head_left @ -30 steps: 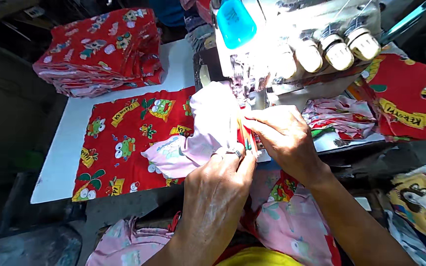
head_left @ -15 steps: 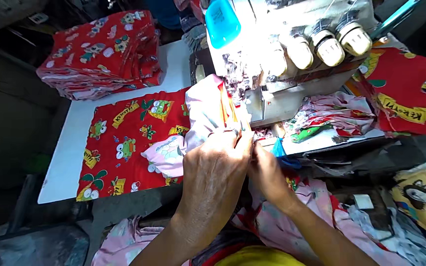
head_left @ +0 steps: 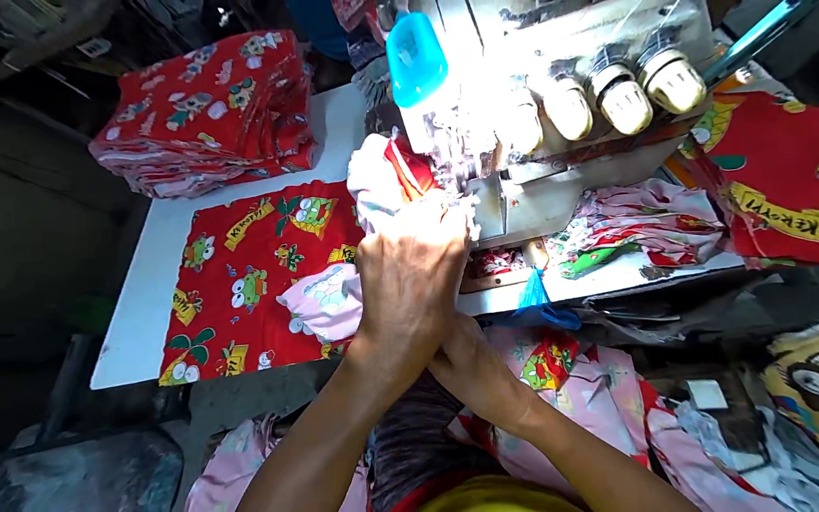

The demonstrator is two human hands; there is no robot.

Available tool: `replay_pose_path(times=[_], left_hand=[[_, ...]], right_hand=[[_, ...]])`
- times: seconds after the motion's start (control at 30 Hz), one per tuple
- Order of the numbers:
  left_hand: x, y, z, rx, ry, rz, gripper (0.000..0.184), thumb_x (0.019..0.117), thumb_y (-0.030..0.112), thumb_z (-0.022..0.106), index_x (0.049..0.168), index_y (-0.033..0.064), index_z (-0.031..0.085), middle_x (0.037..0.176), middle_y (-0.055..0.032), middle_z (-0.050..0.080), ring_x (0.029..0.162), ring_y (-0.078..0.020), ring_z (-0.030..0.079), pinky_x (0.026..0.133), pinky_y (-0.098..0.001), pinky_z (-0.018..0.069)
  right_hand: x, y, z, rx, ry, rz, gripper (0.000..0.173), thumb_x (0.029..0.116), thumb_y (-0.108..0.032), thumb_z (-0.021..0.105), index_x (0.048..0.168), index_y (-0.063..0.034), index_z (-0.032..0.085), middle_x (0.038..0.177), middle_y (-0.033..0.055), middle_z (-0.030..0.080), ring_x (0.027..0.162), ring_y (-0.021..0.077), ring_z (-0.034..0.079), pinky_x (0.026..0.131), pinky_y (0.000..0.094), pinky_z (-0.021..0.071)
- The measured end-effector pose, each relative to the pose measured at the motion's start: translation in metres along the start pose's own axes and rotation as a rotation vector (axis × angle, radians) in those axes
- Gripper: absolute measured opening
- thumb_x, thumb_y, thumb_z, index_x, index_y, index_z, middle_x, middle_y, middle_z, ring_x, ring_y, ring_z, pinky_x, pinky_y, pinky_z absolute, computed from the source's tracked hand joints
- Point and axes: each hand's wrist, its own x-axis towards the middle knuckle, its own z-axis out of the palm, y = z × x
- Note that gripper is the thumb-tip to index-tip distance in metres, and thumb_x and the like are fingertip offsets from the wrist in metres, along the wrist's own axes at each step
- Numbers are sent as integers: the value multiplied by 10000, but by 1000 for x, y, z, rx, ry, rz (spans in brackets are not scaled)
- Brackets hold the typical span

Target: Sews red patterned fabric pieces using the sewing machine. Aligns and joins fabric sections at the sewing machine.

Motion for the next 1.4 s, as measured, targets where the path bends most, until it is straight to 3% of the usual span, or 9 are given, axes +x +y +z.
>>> replay_pose_path(times=[0.2, 0.33, 0.47, 0.6, 0.73, 0.87, 0.93, 1.03, 1.4], left_hand=[[7, -8, 3, -68, -8, 5, 162, 992, 165, 619, 950, 39, 712, 872, -160, 628, 733, -347, 632, 561, -481, 432], [17, -45, -10, -271, -117, -10, 229, 995, 262, 621, 990, 85, 767, 877, -146, 703, 798, -345, 680, 658, -563, 501], [30, -90, -25, -530, -264, 12, 159, 951, 312, 671, 924, 177, 749, 766, 103, 635, 639, 43, 519, 605, -185, 432], [40, -104, -26, -666, -337, -16, 68, 941, 201, 701, 917, 140, 718, 720, 105, 602, 580, 79, 503, 549, -112, 427], [41, -83, -34, -505, -197, 18, 143, 945, 300, 672, 915, 168, 717, 767, 91, 611, 652, 39, 522, 619, -180, 427], [7, -29, -37, -361, -86, 102, 158, 953, 213, 681, 925, 72, 747, 847, -103, 666, 742, -263, 630, 650, -472, 489], [-12, -14, -20, -261, -45, 99, 151, 951, 218, 663, 919, 98, 749, 759, -86, 636, 640, -272, 614, 542, -454, 449], [-30, -2, -3, -168, 7, 57, 169, 962, 202, 637, 962, 99, 771, 736, -87, 623, 593, -255, 604, 485, -397, 412], [-3, -4, 10, -72, 62, -20, 176, 996, 182, 627, 939, 48, 726, 747, -136, 626, 632, -318, 620, 516, -442, 423]], right_hand=[[-15, 15, -7, 57, -142, 128, 289, 1012, -99, 565, 1252, 26, 667, 1096, 143, 696, 939, 103, 688, 875, 192, 551], [-20, 27, -23, 42, -101, 94, 284, 1025, -100, 543, 1234, 20, 694, 1154, 139, 715, 1003, 134, 704, 907, 246, 567], [-10, 23, -48, 36, 48, 142, 239, 1023, -97, 557, 1179, -26, 724, 1100, 62, 735, 900, 87, 725, 807, 252, 618], [11, 7, -60, 128, 136, 179, 247, 1024, -55, 568, 1235, -19, 690, 1051, 41, 760, 827, 83, 746, 739, 249, 645], [29, -8, -41, 226, 93, 168, 254, 1030, -37, 558, 1252, 37, 657, 954, 80, 759, 747, 100, 742, 681, 263, 641], [30, -9, -16, 168, 52, 80, 150, 957, -22, 654, 1091, 45, 670, 874, 90, 713, 755, 98, 705, 709, 264, 612], [20, -8, -9, 98, 72, 28, 97, 897, -24, 677, 972, 38, 676, 815, 83, 676, 762, 91, 660, 723, 241, 556], [2, -5, -6, 26, 54, 11, 147, 900, -65, 663, 982, 50, 704, 889, 127, 718, 877, 129, 694, 840, 252, 544], [-1, 4, -10, 120, -117, 135, 229, 997, -120, 593, 1108, 39, 716, 956, 113, 719, 830, 47, 662, 801, 161, 529]])
